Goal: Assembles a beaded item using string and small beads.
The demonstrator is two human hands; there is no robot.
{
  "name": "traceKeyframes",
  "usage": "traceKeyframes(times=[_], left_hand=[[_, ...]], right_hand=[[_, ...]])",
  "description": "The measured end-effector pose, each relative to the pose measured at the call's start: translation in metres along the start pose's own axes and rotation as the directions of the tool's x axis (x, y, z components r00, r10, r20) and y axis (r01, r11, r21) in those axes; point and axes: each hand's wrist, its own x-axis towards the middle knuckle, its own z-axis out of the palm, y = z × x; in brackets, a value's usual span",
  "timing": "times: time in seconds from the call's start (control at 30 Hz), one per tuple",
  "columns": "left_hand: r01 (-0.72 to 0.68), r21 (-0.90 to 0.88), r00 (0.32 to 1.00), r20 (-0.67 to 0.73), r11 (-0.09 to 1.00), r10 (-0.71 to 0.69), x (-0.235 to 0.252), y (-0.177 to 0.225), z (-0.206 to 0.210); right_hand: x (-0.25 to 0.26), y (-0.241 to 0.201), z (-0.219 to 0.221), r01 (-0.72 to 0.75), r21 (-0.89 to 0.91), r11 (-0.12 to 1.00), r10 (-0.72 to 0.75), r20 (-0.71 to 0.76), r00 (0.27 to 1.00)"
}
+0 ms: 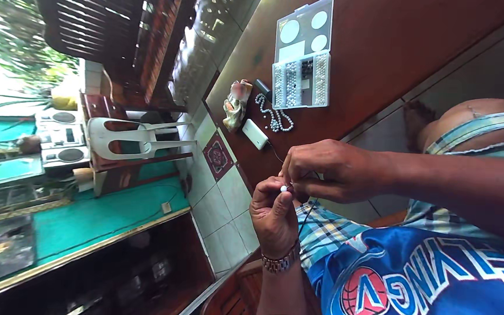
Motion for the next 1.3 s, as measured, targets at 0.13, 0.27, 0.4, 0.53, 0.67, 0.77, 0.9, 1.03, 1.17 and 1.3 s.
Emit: traceKeyframes(times=[0.13, 0.27, 0.4, 0.53, 0.67, 0.77, 0.9, 1.03, 1.17, 1.3], left_hand=[[0.009, 0.004, 1.000, 0.002, 1.000, -0.009, 0.0000, -0.0006, -0.0004], [0.015, 0.004, 1.000, 0.009, 1.000, -0.015, 0.0008, -0.0013, -0.0002], [0.016, 0.003, 1.000, 0.011, 1.000, -0.016, 0.0006, -0.0015, 0.0003], [0.017, 0.009, 1.000, 0.008, 1.000, -0.017, 0.0001, -0.0017, -0.0002], [0.012, 0.011, 1.000, 0.010, 1.000, -0.012, 0.0000, -0.0022, -0.0009], [0.011, 0.018, 1.000, 0.006, 1.000, -0.012, -0.0003, -0.0026, -0.0012], [0.011, 0.017, 1.000, -0.002, 1.000, -0.011, -0.0010, -0.0033, -0.0015], [0.012, 0.012, 1.000, -0.004, 1.000, -0.012, -0.0013, -0.0035, -0.0010], [0.010, 0.012, 1.000, 0.000, 1.000, -0.010, -0.0010, -0.0043, -0.0013], [0.006, 0.023, 1.000, 0.009, 1.000, -0.006, -0.0008, -0.0050, -0.0015]], right_hand=[[-0.0001, 0.0010, 0.0000, 0.006, -0.008, 1.000, -0.006, -0.010, 1.000], [-0.0005, 0.0015, -0.0006, 0.003, -0.008, 1.000, -0.003, -0.017, 1.000], [-0.0004, 0.0022, 0.0000, 0.005, -0.020, 1.000, -0.006, -0.017, 1.000], [-0.0007, 0.0027, 0.0007, 0.005, -0.031, 1.000, -0.005, -0.017, 1.000], [-0.0007, 0.0026, -0.0004, 0.002, -0.020, 1.000, -0.002, -0.020, 1.000], [-0.0006, 0.0022, -0.0011, 0.003, -0.004, 1.000, -0.003, -0.016, 1.000], [-0.0008, 0.0019, -0.0009, 0.000, -0.001, 1.000, 0.000, -0.012, 1.000], [-0.0013, 0.0023, -0.0007, -0.006, -0.009, 1.000, 0.006, -0.006, 1.000], [-0.0018, 0.0026, -0.0008, -0.012, -0.020, 1.000, 0.012, -0.008, 1.000], [-0.0019, 0.0032, 0.0002, -0.012, -0.020, 1.000, 0.011, -0.024, 1.000]])
